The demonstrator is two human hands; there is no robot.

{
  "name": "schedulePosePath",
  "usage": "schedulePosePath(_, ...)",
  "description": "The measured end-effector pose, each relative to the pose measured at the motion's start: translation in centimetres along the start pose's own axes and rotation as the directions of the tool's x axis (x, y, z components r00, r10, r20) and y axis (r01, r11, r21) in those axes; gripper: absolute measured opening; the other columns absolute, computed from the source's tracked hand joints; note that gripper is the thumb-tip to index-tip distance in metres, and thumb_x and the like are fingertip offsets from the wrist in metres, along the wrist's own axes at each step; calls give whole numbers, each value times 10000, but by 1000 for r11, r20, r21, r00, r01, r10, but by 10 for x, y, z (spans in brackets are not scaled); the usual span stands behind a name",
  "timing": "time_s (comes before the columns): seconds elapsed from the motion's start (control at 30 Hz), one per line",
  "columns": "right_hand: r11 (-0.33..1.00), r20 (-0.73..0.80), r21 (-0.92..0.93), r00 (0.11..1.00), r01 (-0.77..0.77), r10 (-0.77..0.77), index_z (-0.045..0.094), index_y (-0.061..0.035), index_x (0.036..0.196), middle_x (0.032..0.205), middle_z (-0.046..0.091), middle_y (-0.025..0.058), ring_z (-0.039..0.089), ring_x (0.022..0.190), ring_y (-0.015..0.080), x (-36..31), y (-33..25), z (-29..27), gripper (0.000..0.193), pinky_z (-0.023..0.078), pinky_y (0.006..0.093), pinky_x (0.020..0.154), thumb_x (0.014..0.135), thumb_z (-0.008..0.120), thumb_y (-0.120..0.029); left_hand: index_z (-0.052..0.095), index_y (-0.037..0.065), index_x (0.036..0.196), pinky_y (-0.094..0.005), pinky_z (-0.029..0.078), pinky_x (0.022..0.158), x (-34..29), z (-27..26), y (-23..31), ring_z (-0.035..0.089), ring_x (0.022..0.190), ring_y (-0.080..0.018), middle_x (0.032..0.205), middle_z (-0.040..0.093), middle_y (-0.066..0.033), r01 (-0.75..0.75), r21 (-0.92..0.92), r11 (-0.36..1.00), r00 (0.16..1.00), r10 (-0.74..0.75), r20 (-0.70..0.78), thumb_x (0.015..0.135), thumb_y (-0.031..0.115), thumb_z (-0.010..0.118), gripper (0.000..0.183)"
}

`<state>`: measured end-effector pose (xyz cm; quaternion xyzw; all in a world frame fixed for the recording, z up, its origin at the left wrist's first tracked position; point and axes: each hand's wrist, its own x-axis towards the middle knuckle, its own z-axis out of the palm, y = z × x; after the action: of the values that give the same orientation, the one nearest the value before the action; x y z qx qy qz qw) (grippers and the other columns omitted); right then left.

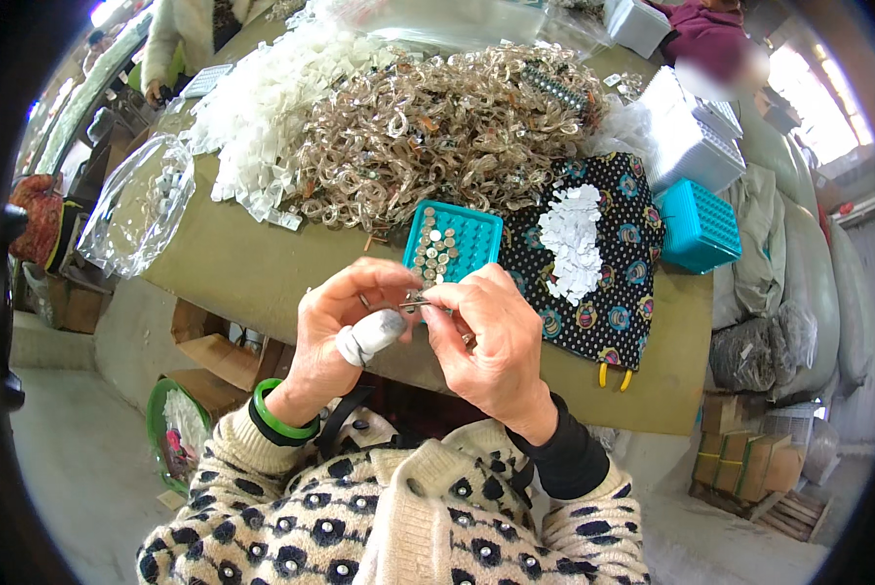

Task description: The person repeatedly picks small metal pins from a blue tray and inserts them into white plastic housings, then places the assembled units on the table. The hands work continuously with the components, occasionally reaching for more pins or housings from the surrounding piles.

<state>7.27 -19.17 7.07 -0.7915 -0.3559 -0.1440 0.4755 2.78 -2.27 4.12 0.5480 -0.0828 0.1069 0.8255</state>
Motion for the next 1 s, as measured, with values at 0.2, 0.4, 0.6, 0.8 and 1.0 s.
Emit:
schedulePosePath(0.2, 981, 0, -130, 989, 147, -148, 676, -22, 899, 736, 575, 62, 537, 666, 206, -2, 2, 10, 269, 430, 297, 540, 690, 706, 144, 634, -15, 1064, -266, 538, 586, -14, -14, 5, 662, 678, -159, 857, 688, -112, 442, -304, 844, 887, -462, 7, 928, 166, 676, 230)
schedulePosePath(0.4, 966, 15, -163, 980, 201, -201, 660, -46, 937, 747, 537, 61, 530, 708, 250, -4, 7, 19, 353, 396, 364, 643, 624, 727, 102, 646, -19, 1020, -239, 531, 575, -14, -14, 6, 658, 666, -121, 824, 689, -79, 392, -292, 872, 902, -427, -66, 917, 117, 693, 177)
schedulePosePath(0.6, 994, -44, -73, 996, 76, -80, 597, -60, 818, 720, 548, 64, 535, 665, 251, -8, 6, 29, 262, 403, 357, 629, 630, 697, 92, 646, -22, 992, -212, 528, 586, -18, -15, 11, 654, 652, -94, 826, 689, -52, 402, -40, 915, 907, -404, -117, 890, 111, 727, 187)
schedulePosePath(0.8, 999, -26, 35, 1000, 7, -6, 562, -55, 773, 703, 563, 67, 538, 611, 236, -10, 6, 35, 219, 421, 336, 604, 662, 677, 95, 647, -17, 985, -230, 540, 585, -19, -23, 7, 665, 643, -112, 810, 685, -58, 436, -255, 863, 877, -471, -93, 887, 138, 734, 203)
schedulePosePath(1.0, 969, 54, 225, 994, -101, 91, 556, -38, 772, 735, 590, 70, 578, 666, 202, -9, 7, 27, 197, 455, 298, 620, 694, 644, 120, 645, -16, 967, -244, 545, 577, -20, -28, 5, 665, 625, -125, 795, 684, -63, 432, -321, 843, 880, -472, -57, 888, 158, 734, 211)
